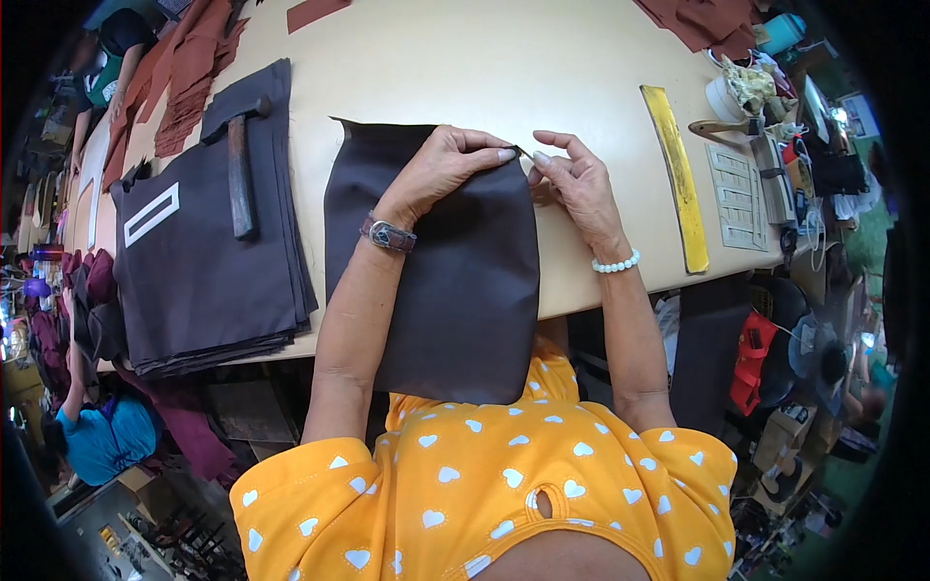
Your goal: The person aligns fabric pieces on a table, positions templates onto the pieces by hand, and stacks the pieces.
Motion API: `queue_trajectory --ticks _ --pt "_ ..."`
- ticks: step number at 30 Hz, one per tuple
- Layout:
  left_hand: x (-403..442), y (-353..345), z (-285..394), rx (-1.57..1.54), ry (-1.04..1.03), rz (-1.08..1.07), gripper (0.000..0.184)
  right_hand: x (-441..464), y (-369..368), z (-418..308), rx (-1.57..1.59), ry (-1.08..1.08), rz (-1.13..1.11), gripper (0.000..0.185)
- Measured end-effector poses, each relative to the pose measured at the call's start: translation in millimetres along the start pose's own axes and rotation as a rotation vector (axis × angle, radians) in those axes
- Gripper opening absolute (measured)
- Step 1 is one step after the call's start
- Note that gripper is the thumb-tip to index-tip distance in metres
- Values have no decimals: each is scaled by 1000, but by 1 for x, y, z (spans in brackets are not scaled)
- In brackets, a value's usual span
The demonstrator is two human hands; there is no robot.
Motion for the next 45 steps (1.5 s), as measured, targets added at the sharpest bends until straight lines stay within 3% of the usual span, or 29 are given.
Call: queue_trajectory --ticks 12,15,18,21,24,27,29,30,31,35,38,42,43,45 --pt "0 0 1 42 -21 5 20 -2 11 -2 26 29 85 35" --pt "1 1 -1 11 -10 -2 20 -1 71 -1 11 192 434 37" --pt "1 2 1 66 -19 10 20 -14 165 6 -498 243 828 38" --pt "4 2 3 78 -98 15 21 -25 231 5 -965 53 958 42" --pt "10 0 10 154 -174 76 24 -28 201 -30 -1381 236 1027 47" --pt "15 -10 34 472 -416 181 23 -26 110 -56 -658 198 684 50" --pt "16 -23 47 517 -514 236 20 -20 52 -29 -427 299 345 52" --pt "13 -28 55 498 -495 265 19 -27 9 -40 -393 197 296 53" --pt "9 -32 61 558 -549 314 19 -25 -10 -30 -310 235 245 52" --pt "-32 -27 85 888 -775 601 22 -16 -17 -25 -513 343 306 55" --pt "-79 1 77 1029 -629 807 30 -10 -4 -17 -610 254 307 54" --pt "-132 45 24 1187 -212 983 31 -5 5 -9 -696 487 321 57" --pt "-139 50 13 1201 -99 988 30 -6 6 -6 -691 409 308 58" --pt "-141 51 5 1149 -155 953 26 -9 2 -13 -684 260 286 60"
Point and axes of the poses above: each hand's wrist, its own x-axis towards the middle knuckle, its own y-axis out of the back of the hand, z = x × y, the point moved 6 cm from there along x, towards the middle knuckle, and after that the axes turned 1 degree about -x, right-handed, at the moved point
